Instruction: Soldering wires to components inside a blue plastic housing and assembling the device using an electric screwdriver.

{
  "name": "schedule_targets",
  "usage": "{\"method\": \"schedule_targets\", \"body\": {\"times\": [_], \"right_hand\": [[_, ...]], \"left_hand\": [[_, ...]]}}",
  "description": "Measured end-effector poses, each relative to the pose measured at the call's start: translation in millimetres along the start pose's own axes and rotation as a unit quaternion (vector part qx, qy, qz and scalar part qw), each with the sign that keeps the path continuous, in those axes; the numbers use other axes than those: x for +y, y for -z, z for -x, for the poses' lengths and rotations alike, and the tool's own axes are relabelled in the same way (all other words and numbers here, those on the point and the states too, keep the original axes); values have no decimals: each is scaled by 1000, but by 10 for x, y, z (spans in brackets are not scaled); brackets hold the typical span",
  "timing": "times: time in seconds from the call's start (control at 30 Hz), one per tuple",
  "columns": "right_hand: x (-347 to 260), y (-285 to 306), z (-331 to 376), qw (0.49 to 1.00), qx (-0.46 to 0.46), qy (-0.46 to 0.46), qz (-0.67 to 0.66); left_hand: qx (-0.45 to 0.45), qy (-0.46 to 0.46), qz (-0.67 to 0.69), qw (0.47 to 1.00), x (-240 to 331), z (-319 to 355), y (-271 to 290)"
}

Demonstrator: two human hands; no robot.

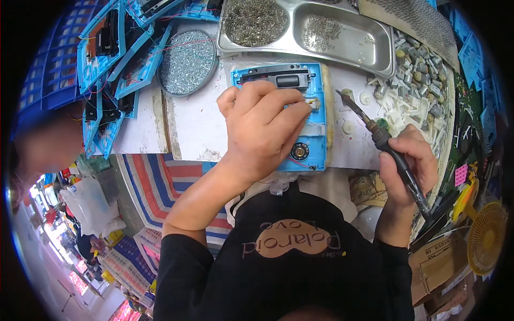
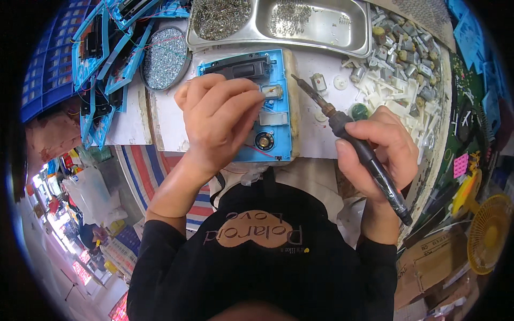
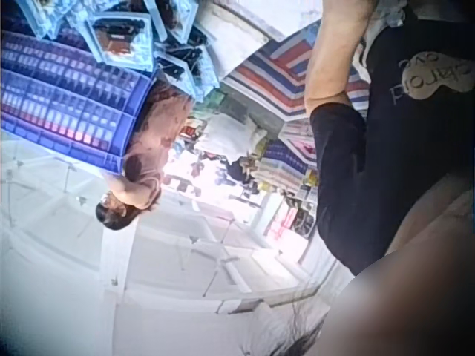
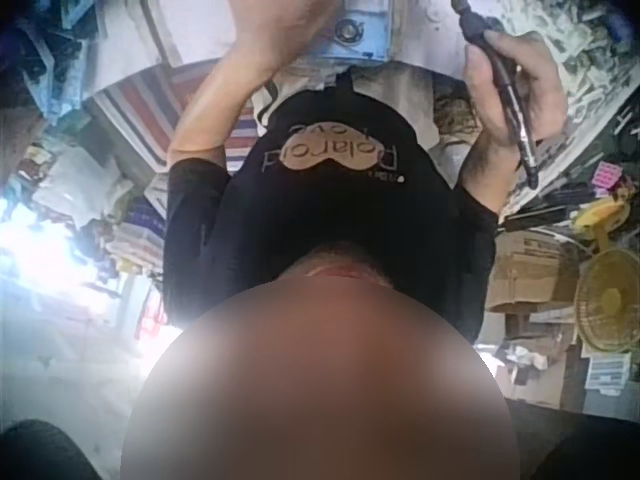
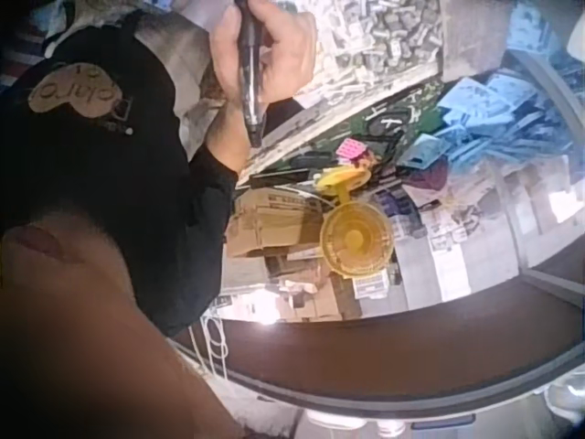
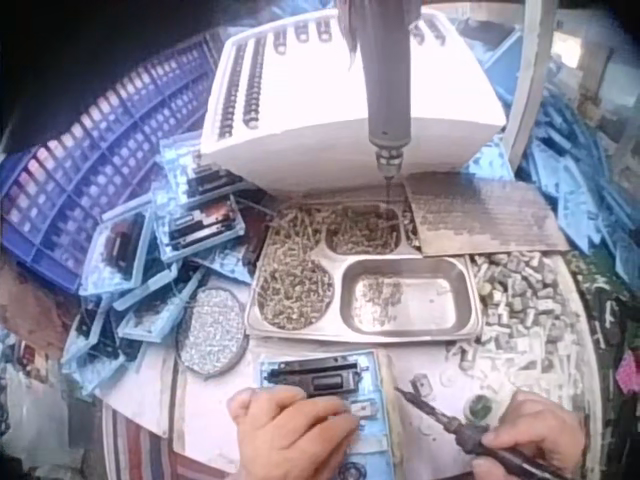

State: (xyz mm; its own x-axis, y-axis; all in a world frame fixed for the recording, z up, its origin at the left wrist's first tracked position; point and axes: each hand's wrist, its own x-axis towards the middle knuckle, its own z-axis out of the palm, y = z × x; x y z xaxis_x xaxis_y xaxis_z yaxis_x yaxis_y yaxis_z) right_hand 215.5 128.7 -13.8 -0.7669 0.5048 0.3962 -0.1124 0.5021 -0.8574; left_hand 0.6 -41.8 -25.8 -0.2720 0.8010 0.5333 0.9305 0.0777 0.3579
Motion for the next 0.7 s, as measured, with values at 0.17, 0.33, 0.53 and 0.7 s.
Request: {"method": "schedule_targets", "body": {"times": [0.17, 0.33, 0.53, 0.7], "right_hand": [[22, 26, 22, 1000, 10, -5, -1], [82, -1, -11, 999, 29, 20, 12], [67, -18, -7, 999, -4, 32, 13], [63, -73, 14, 998, -31, 53, 24]], "left_hand": [[-7, 8, 8, 1000, -45, -16, -110], [-18, 3, -5, 1000, -60, -8, -130], [-37, 10, -38, 999, 11, -16, -167], [-42, 4, -66, 997, 20, -5, -211]]}}
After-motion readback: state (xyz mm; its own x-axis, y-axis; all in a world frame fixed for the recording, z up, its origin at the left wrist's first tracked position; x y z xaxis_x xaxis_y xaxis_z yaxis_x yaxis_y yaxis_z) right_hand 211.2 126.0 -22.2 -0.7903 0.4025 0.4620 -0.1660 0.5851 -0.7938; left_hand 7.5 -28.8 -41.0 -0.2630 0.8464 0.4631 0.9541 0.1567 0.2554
